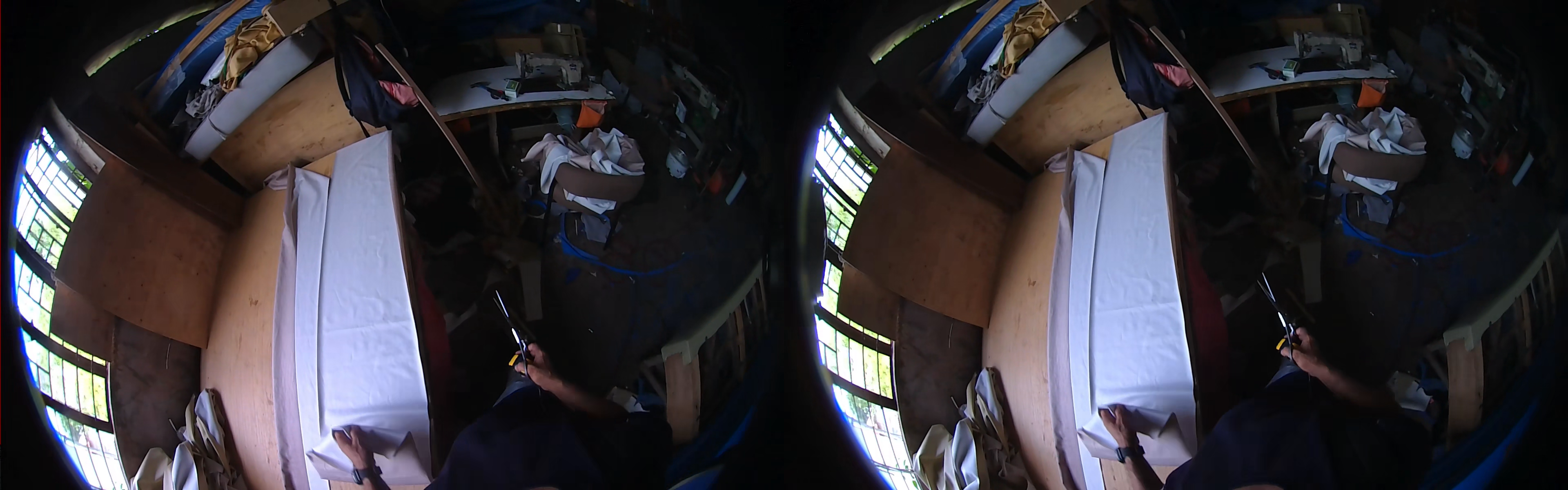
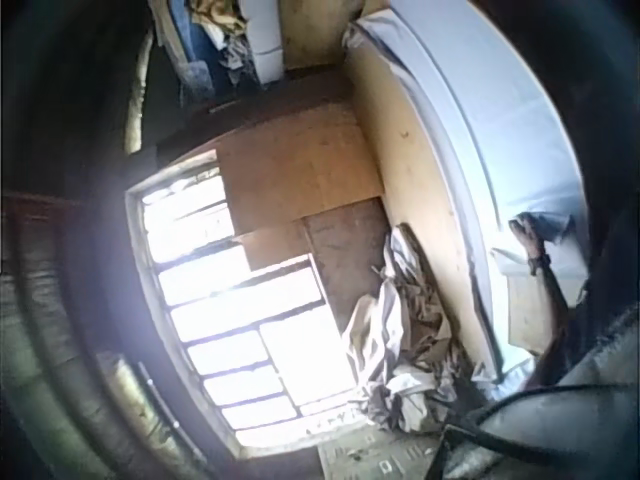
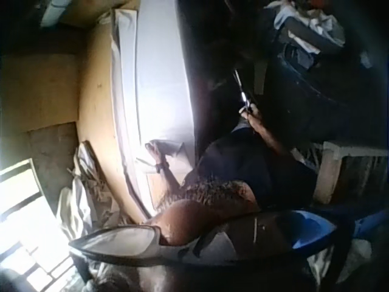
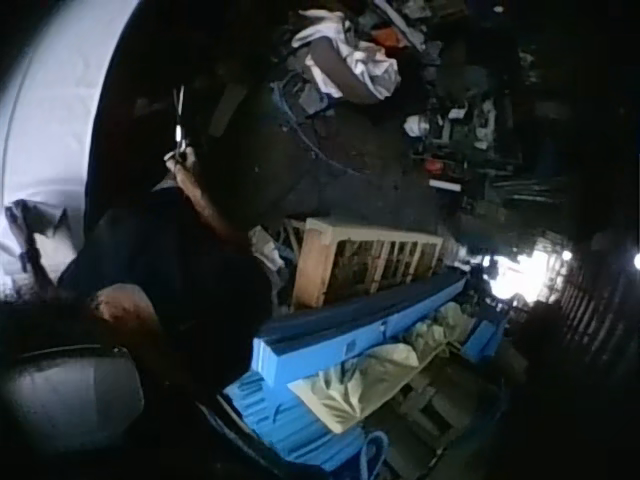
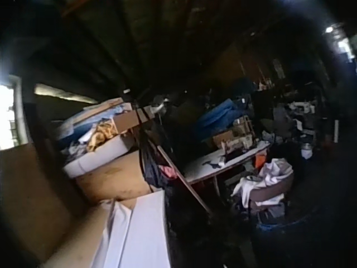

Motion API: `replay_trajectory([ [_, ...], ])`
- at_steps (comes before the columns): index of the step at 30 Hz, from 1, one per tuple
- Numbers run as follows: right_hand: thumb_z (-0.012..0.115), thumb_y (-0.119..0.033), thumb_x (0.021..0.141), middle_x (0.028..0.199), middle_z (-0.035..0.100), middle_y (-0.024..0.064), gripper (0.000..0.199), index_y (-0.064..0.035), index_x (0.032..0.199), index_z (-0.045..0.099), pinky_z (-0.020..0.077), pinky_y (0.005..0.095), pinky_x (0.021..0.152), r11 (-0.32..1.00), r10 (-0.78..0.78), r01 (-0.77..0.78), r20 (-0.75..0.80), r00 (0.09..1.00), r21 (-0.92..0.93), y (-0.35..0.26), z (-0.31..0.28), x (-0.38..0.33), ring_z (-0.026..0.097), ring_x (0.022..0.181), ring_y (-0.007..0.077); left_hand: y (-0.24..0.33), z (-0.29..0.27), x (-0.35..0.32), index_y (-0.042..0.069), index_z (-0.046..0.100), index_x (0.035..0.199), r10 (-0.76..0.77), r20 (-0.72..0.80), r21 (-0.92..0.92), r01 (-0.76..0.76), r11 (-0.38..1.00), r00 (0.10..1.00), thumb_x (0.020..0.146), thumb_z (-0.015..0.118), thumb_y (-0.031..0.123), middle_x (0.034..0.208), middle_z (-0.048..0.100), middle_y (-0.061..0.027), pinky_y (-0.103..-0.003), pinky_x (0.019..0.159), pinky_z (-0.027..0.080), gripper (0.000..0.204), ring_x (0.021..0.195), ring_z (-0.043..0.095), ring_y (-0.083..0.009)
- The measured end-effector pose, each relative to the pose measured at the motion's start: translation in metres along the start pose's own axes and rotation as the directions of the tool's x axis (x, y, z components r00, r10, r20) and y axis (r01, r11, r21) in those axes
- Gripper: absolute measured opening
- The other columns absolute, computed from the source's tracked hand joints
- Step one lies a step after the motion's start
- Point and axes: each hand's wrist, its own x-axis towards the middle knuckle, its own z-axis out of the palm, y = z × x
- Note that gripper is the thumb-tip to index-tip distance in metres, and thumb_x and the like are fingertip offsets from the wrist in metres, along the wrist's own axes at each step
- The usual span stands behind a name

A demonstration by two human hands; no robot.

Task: The recorder uses a measuring tape and pencil to measure and mark fabric for upholstery on a workbench.

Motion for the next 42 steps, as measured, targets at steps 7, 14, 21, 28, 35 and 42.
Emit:
replay_trajectory([
  [7, 0.07, -0.001, 0.076, 0.092, 0.061, 0.005, 0.038, -0.0015, 0.11, 0.054, 0.0502, 0.0245, 0.07, 0.979, 0.093, -0.073, -0.096, 0.991, 0.188, -0.052, -0.063, 0.098, 0.061, 0.08, 0.0107, 0.145, 0.291, 0.345, -0.005, 0.055, 0.109, 0.437, 0.237, -0.051, -0.438, 0.898, 0.868, 0.093, 0.057, 0.015, 0.097, 0.056, -0.0177, -0.041, 0.082, 0.043, 0.026, 0.09, 0.054, -0.0319],
  [14, 0.064, 0.002, 0.078, 0.089, 0.056, 0.0029, 0.039, -0.0008, 0.116, 0.053, 0.0456, 0.0237, 0.063, 0.971, -0.232, 0.24, -0.207, 0.95, 0.014, -0.101, -0.123, 0.183, 0.054, 0.073, 0.0084, 0.145, 0.401, 0.371, 0.01, 0.044, 0.142, 0.314, 0.318, 0.307, -0.411, 0.859, 0.895, 0.093, 0.062, 0.037, 0.141, 0.048, -0.0218, -0.044, 0.112, 0.035, 0.059, 0.132, 0.045, -0.0391],
  [21, 0.066, -0.002, 0.079, 0.091, 0.057, 0.0025, 0.036, -0.0018, 0.113, 0.054, 0.0456, 0.0251, 0.066, 0.994, -0.083, 0.089, -0.082, 0.993, 0.07, -0.135, -0.112, 0.252, 0.055, 0.076, 0.0097, 0.08, 0.275, 0.197, -0.001, 0.038, 0.145, -0.07, -0.154, 0.638, 0.154, 0.754, 0.986, 0.075, 0.079, 0.05, 0.148, 0.034, -0.0322, -0.051, 0.115, 0.026, 0.096, 0.14, 0.031, -0.0445],
  [28, 0.075, -0.015, 0.075, 0.096, 0.059, 0.0057, 0.045, -0.002, 0.113, 0.056, 0.049, 0.0289, 0.072, 0.991, -0.134, 0.135, 0.046, 0.99, -0.024, -0.163, -0.029, 0.325, 0.058, 0.084, 0.014, 0.073, 0.267, 0.2, -0.009, 0.038, 0.143, -0.318, -0.338, 0.207, 0.4, 0.893, 0.886, 0.083, 0.078, 0.038, 0.115, 0.058, -0.0228, -0.036, 0.076, 0.054, 0.086, 0.097, 0.062, -0.0302],
  [35, 0.074, -0.015, 0.076, 0.095, 0.062, 0.0083, 0.045, 0.0009, 0.114, 0.055, 0.0521, 0.0279, 0.069, 0.997, -0.059, 0.048, 0.185, 0.981, 0.061, -0.209, 0.036, 0.364, 0.061, 0.08, 0.0139, 0.043, 0.263, 0.25, -0.001, 0.054, 0.098, -0.633, 0.035, -0.305, 0.611, 0.73, 0.773, 0.091, 0.066, 0.015, 0.087, 0.06, -0.0084, -0.032, 0.051, 0.048, 0.022, 0.065, 0.057, -0.0191],
  [42, 0.073, -0.014, 0.076, 0.09, 0.062, 0.0072, 0.041, -0.0014, 0.11, 0.056, 0.0524, 0.0281, 0.065, 1.0, 0.029, -0.031, 0.236, 0.971, 0.002, -0.205, 0.057, 0.397, 0.062, 0.078, 0.0143, 0.033, 0.17, 0.18, 0.006, 0.047, 0.121, -0.727, -0.134, -0.586, 0.538, 0.606, 0.673, 0.094, 0.053, 0.014, 0.108, 0.059, -0.012, -0.043, 0.073, 0.058, 0.029, 0.096, 0.063, -0.0282],
])
